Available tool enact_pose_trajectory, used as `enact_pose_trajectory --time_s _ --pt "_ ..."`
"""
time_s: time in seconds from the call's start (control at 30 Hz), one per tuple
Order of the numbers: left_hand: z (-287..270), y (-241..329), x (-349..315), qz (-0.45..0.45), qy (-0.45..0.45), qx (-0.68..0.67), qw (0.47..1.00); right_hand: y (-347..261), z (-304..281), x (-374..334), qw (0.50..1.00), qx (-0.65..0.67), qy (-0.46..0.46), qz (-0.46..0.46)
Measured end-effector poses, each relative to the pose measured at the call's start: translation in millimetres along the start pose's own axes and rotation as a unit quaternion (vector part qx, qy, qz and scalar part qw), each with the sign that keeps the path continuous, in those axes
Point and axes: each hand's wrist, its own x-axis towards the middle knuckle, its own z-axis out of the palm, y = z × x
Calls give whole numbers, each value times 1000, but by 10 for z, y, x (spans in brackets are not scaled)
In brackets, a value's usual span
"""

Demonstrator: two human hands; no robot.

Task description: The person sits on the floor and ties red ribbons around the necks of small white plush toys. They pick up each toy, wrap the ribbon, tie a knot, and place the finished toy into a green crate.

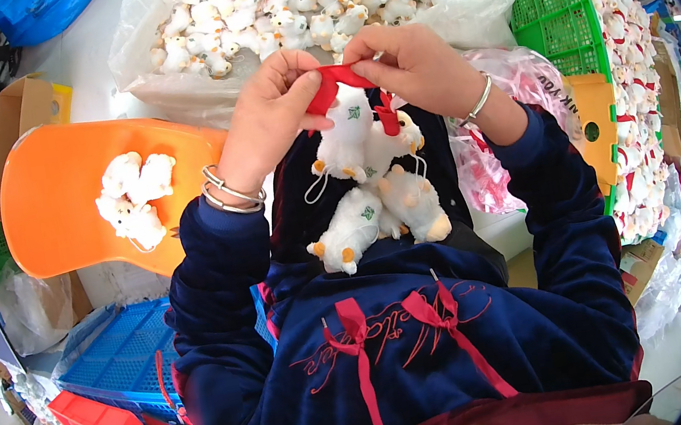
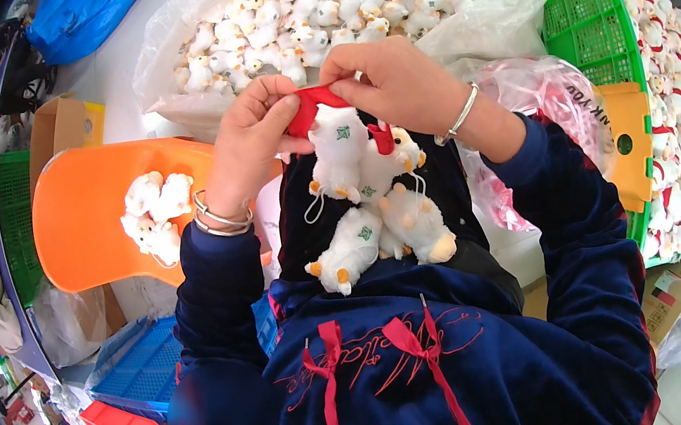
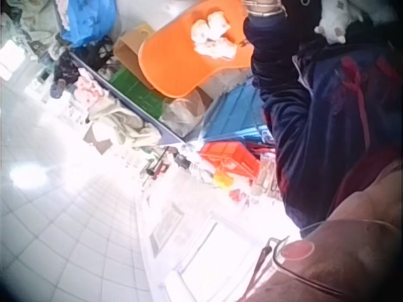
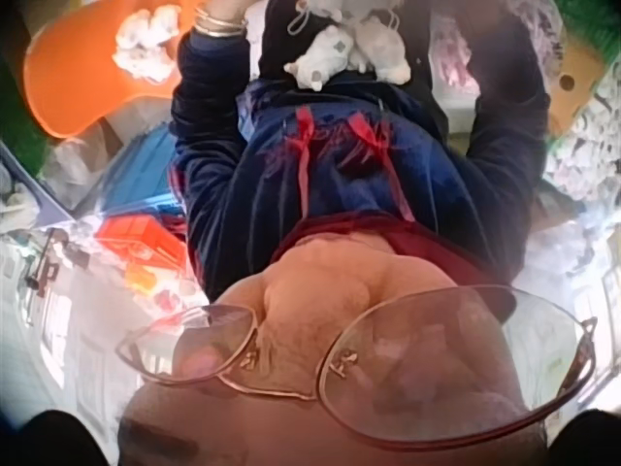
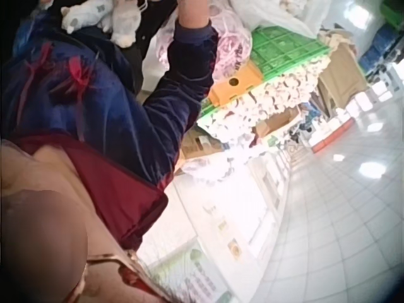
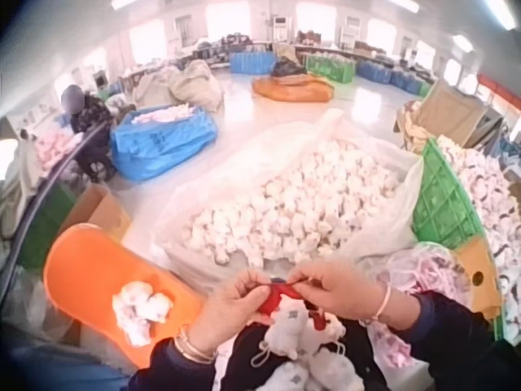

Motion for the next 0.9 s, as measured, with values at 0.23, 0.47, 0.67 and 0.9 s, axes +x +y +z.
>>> enact_pose_trajectory --time_s 0.23,0.47,0.67,0.9 --pt "-206 -313 -84 408 -34 457 790 50 -64 1 955 -203 -6 -214" --pt "-305 -755 -67 305 -119 486 810 372 244 -150 953 -232 -64 -183" --pt "-55 -791 77 272 -60 398 874 411 187 -138 984 -141 -6 -107" --pt "208 -713 335 280 -35 392 876 517 88 -84 997 -51 -1 52"
